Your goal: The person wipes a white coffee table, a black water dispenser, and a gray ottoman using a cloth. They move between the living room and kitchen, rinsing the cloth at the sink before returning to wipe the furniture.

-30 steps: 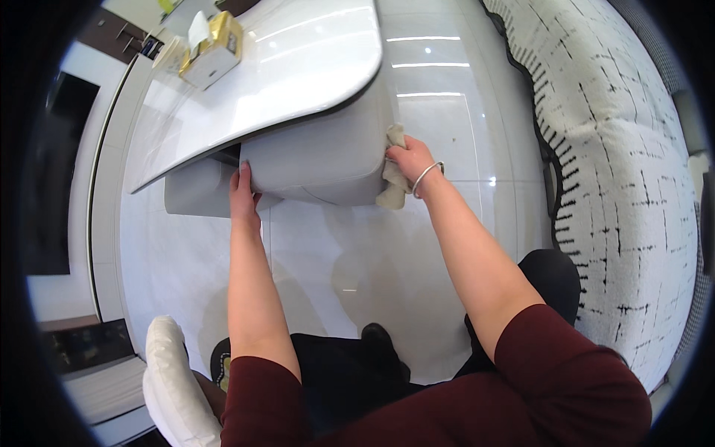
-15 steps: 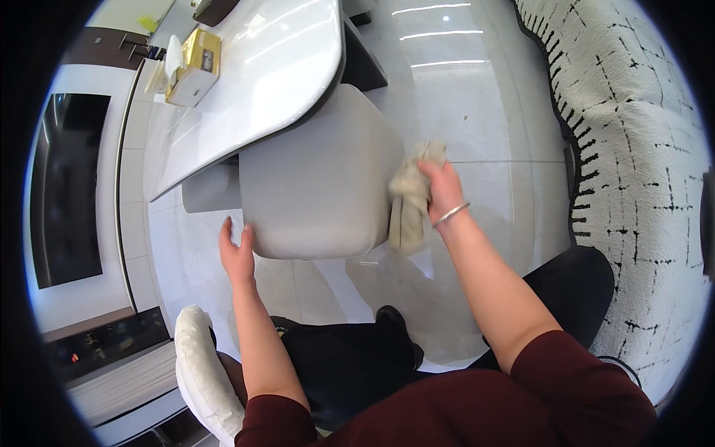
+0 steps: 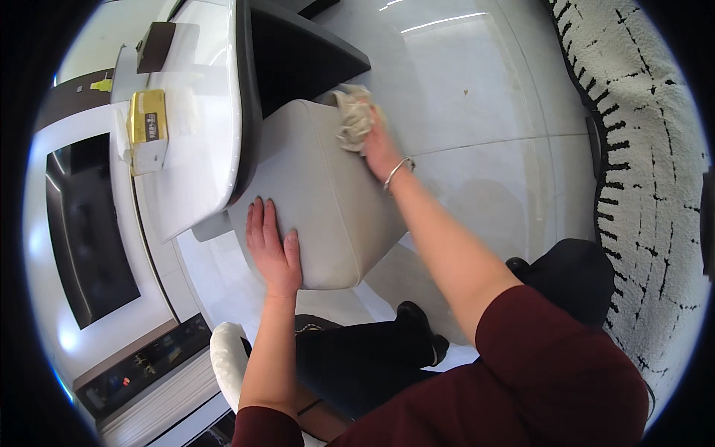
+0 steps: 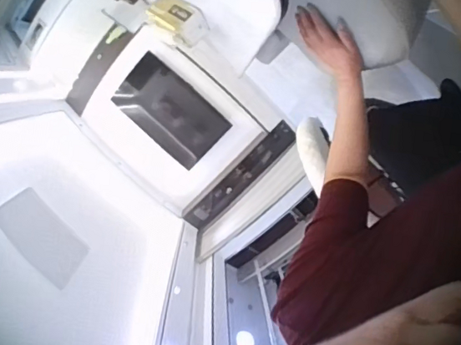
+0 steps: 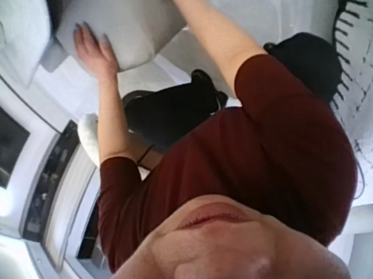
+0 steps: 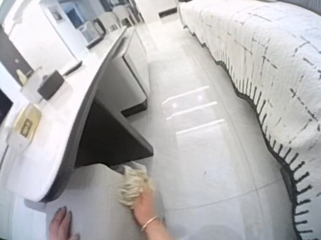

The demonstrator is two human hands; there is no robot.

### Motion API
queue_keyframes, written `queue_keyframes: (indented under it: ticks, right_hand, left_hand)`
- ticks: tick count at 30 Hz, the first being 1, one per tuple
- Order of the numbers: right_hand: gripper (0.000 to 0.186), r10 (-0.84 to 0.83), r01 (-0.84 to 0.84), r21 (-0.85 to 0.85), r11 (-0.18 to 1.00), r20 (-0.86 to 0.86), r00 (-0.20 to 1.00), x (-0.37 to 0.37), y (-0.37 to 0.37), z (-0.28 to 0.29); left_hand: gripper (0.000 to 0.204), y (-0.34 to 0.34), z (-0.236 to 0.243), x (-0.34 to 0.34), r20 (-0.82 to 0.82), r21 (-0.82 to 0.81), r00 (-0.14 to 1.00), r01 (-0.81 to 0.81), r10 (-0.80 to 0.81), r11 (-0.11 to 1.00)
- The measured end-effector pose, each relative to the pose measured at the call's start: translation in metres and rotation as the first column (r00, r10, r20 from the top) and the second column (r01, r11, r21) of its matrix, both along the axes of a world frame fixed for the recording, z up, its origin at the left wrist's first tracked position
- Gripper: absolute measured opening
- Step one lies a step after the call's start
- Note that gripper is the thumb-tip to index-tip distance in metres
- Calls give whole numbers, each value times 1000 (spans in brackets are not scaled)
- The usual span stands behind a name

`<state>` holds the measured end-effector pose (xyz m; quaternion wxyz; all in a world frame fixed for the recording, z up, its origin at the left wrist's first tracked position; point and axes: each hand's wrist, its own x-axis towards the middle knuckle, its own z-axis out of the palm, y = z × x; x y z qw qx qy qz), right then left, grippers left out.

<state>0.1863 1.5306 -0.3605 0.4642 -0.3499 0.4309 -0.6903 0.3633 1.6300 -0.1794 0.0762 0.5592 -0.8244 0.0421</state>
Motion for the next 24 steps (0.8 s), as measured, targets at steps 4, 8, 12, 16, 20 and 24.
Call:
queue_keyframes:
  ticks: [4, 8, 12, 16, 20, 24]
  right_hand:
    - [42, 80, -77, 369, 926, 7, 997, -9, 20, -18]
    - [46, 124, -162, 353, 922, 127, 984, 5, 73, 30]
    - [51, 3, 11, 92, 996, -149, 989, 3, 121, 105]
    - [50, 116, -117, 87, 989, 16, 993, -13, 113, 109]
    - [46, -43, 33, -32, 999, -388, 921, -10, 98, 60]
    - [41, 132, 59, 360, 931, -483, 866, 4, 98, -19]
  left_hand:
    - [54, -1, 0, -1, 17, -7, 1000, -6, 6, 1000]
    - [55, 2, -3, 6, 23, -3, 999, -24, 24, 1000]
    - [55, 4, -2, 8, 19, 10, 999, -27, 26, 1000]
    - [55, 2, -3, 10, 27, 2, 1000, -7, 7, 1000]
    - [55, 1, -3, 3, 18, 15, 1000, -9, 9, 1000]
    - [55, 2, -3, 2, 29, 5, 1000, -10, 9, 1000]
